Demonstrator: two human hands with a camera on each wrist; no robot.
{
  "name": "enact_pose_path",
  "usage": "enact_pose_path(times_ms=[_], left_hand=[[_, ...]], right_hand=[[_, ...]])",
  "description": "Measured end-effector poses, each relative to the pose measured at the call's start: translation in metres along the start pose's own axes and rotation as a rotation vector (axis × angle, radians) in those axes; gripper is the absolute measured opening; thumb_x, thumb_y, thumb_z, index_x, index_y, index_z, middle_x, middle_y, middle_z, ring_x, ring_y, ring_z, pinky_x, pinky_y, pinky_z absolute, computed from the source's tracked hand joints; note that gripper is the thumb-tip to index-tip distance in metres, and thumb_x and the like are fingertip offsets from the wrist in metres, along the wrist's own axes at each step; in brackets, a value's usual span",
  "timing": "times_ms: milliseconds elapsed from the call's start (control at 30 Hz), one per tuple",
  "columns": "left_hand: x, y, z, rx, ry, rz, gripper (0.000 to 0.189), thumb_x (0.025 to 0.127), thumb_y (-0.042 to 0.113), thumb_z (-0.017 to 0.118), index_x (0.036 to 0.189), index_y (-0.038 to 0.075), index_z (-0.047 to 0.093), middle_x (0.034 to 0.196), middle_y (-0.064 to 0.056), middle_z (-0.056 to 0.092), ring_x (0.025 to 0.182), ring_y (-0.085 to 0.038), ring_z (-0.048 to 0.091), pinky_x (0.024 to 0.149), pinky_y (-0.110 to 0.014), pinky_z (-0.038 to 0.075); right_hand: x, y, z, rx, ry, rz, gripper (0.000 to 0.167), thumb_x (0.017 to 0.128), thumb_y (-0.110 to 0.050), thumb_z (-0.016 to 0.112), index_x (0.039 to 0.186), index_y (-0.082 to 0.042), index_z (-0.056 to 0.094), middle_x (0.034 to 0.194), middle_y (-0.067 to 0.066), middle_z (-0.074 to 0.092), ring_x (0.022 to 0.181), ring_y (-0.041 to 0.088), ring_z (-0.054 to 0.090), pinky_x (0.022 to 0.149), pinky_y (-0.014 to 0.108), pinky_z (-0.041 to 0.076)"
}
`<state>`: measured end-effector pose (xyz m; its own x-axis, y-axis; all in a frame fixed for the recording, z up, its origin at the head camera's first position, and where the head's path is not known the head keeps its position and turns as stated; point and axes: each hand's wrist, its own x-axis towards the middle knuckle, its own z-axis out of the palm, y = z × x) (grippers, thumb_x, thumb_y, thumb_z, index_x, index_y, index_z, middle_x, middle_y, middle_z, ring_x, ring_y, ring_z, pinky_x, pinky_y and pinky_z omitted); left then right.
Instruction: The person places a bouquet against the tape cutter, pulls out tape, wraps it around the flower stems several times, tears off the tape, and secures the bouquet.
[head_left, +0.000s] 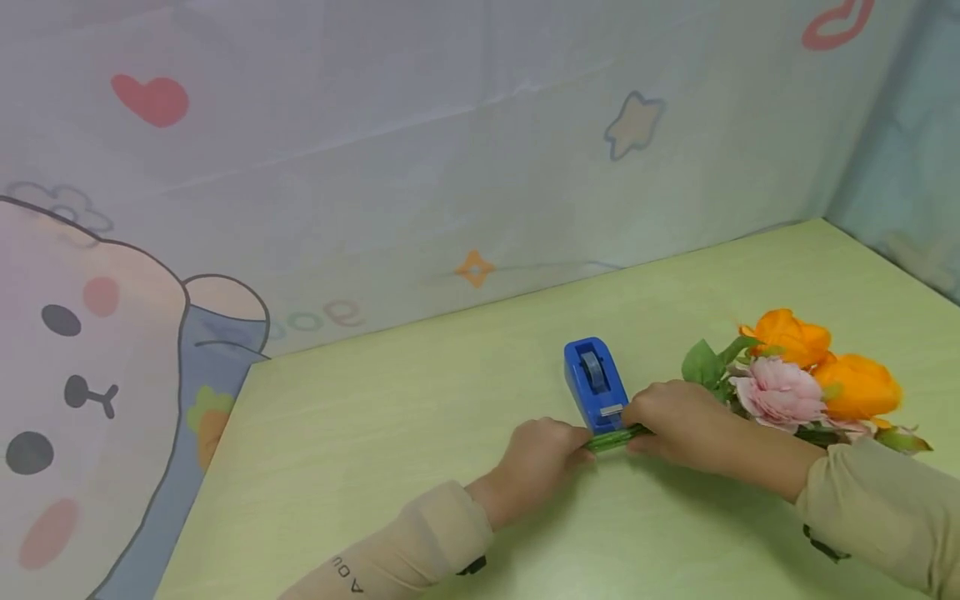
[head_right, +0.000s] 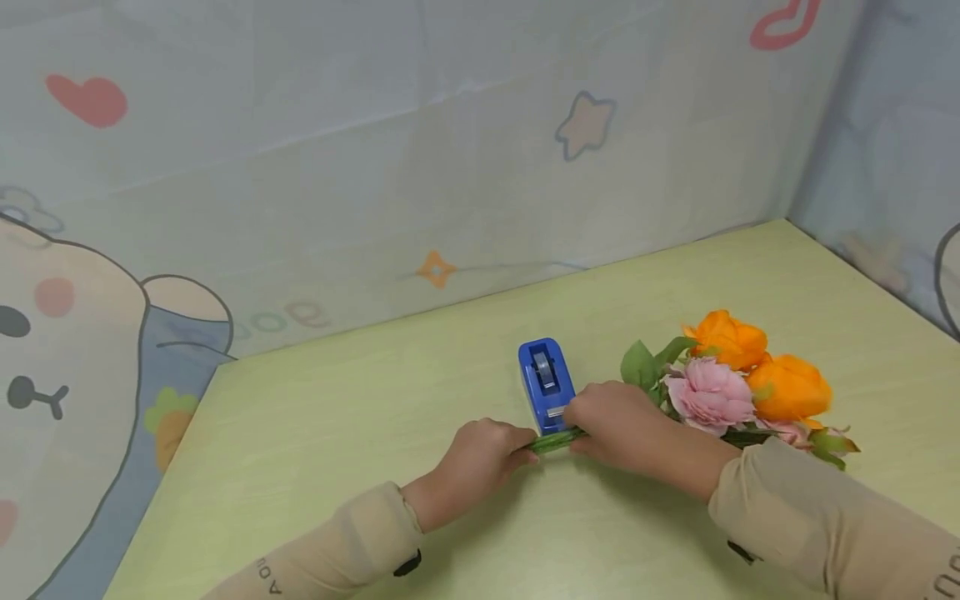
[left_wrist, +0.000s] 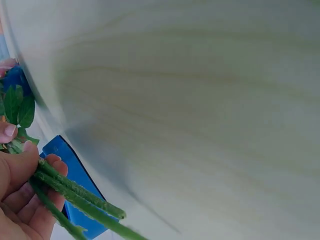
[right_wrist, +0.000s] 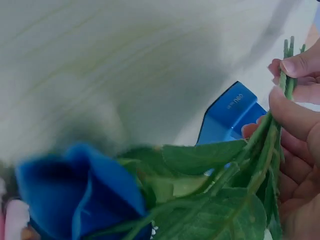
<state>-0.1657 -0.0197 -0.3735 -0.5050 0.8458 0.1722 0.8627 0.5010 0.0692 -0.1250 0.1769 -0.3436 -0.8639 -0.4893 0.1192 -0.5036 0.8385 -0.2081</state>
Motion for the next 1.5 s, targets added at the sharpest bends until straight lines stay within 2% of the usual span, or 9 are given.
enact_pose_path(times_ms=[200, 433, 633, 767, 900, 1000, 1133, 1300, 1500], left_hand=[[0.002, -0.001, 0.006, -0.052, 0.002, -0.001, 0.016, 0.084, 0.024, 0.068, 0.074, 0.013, 0.062, 0.069, 0.006, 0.065, 0.059, -0.001, 0.054, 0.053, -0.013, 0.039], [0.006, -0.006, 0.005, -0.201, -0.053, -0.03, 0.013, 0.083, 0.022, 0.069, 0.077, 0.011, 0.065, 0.068, 0.006, 0.062, 0.055, 0.0, 0.042, 0.054, -0.01, 0.035], [0.008, -0.008, 0.004, -0.226, -0.095, -0.029, 0.012, 0.085, 0.021, 0.068, 0.085, 0.01, 0.069, 0.071, 0.006, 0.063, 0.057, 0.0, 0.043, 0.056, -0.011, 0.036], [0.01, -0.01, 0.003, -0.288, -0.145, -0.045, 0.012, 0.09, 0.019, 0.062, 0.088, 0.009, 0.068, 0.073, 0.007, 0.06, 0.062, -0.001, 0.044, 0.06, -0.012, 0.037], [0.013, -0.016, -0.002, -0.424, -0.256, -0.082, 0.021, 0.098, 0.018, 0.05, 0.085, 0.008, 0.063, 0.07, 0.007, 0.052, 0.064, -0.003, 0.043, 0.063, -0.014, 0.037], [0.017, -0.024, -0.006, -0.576, -0.379, -0.114, 0.029, 0.101, 0.018, 0.041, 0.081, 0.006, 0.058, 0.067, 0.005, 0.044, 0.062, -0.005, 0.04, 0.062, -0.017, 0.035], [0.02, -0.032, -0.01, -0.761, -0.504, -0.174, 0.033, 0.102, 0.019, 0.038, 0.085, 0.003, 0.061, 0.07, 0.002, 0.048, 0.062, -0.007, 0.04, 0.062, -0.019, 0.034], [0.02, -0.033, -0.012, -0.939, -0.577, -0.254, 0.034, 0.102, 0.017, 0.037, 0.098, -0.004, 0.064, 0.079, -0.001, 0.059, 0.066, -0.01, 0.043, 0.064, -0.02, 0.036], [0.018, -0.032, -0.014, -1.077, -0.617, -0.323, 0.034, 0.102, 0.015, 0.037, 0.11, -0.008, 0.06, 0.087, -0.009, 0.062, 0.076, -0.013, 0.054, 0.076, -0.021, 0.042]], right_hand=[[-0.003, 0.003, 0.007, -0.058, 0.09, -0.056, 0.03, 0.069, -0.017, 0.082, 0.06, -0.02, 0.053, 0.057, -0.014, 0.045, 0.051, 0.005, 0.038, 0.046, 0.024, 0.032], [-0.007, 0.004, 0.014, -0.106, 0.217, -0.112, 0.024, 0.067, -0.015, 0.083, 0.062, -0.018, 0.06, 0.058, -0.012, 0.055, 0.05, 0.005, 0.049, 0.045, 0.025, 0.04], [-0.009, 0.005, 0.016, -0.126, 0.262, -0.13, 0.023, 0.067, -0.016, 0.083, 0.063, -0.019, 0.06, 0.059, -0.011, 0.056, 0.051, 0.005, 0.051, 0.044, 0.025, 0.04], [-0.009, 0.006, 0.017, -0.129, 0.276, -0.137, 0.023, 0.067, -0.016, 0.083, 0.063, -0.018, 0.06, 0.06, -0.01, 0.057, 0.051, 0.007, 0.052, 0.044, 0.026, 0.041], [-0.01, 0.007, 0.017, -0.121, 0.295, -0.158, 0.024, 0.066, -0.015, 0.083, 0.063, -0.018, 0.059, 0.06, -0.01, 0.057, 0.051, 0.008, 0.053, 0.045, 0.027, 0.042], [-0.01, 0.008, 0.017, -0.117, 0.309, -0.176, 0.024, 0.067, -0.015, 0.082, 0.063, -0.017, 0.058, 0.06, -0.009, 0.057, 0.051, 0.009, 0.053, 0.045, 0.027, 0.042], [-0.01, 0.009, 0.02, -0.126, 0.332, -0.208, 0.024, 0.066, -0.015, 0.082, 0.064, -0.017, 0.059, 0.06, -0.009, 0.057, 0.051, 0.009, 0.053, 0.045, 0.026, 0.042], [-0.009, 0.012, 0.025, -0.162, 0.402, -0.275, 0.025, 0.064, -0.014, 0.084, 0.064, -0.016, 0.058, 0.059, -0.009, 0.055, 0.05, 0.009, 0.051, 0.044, 0.025, 0.041], [-0.01, 0.015, 0.029, -0.209, 0.491, -0.345, 0.027, 0.059, -0.014, 0.085, 0.065, -0.015, 0.058, 0.059, -0.007, 0.054, 0.05, 0.01, 0.051, 0.045, 0.025, 0.042]])
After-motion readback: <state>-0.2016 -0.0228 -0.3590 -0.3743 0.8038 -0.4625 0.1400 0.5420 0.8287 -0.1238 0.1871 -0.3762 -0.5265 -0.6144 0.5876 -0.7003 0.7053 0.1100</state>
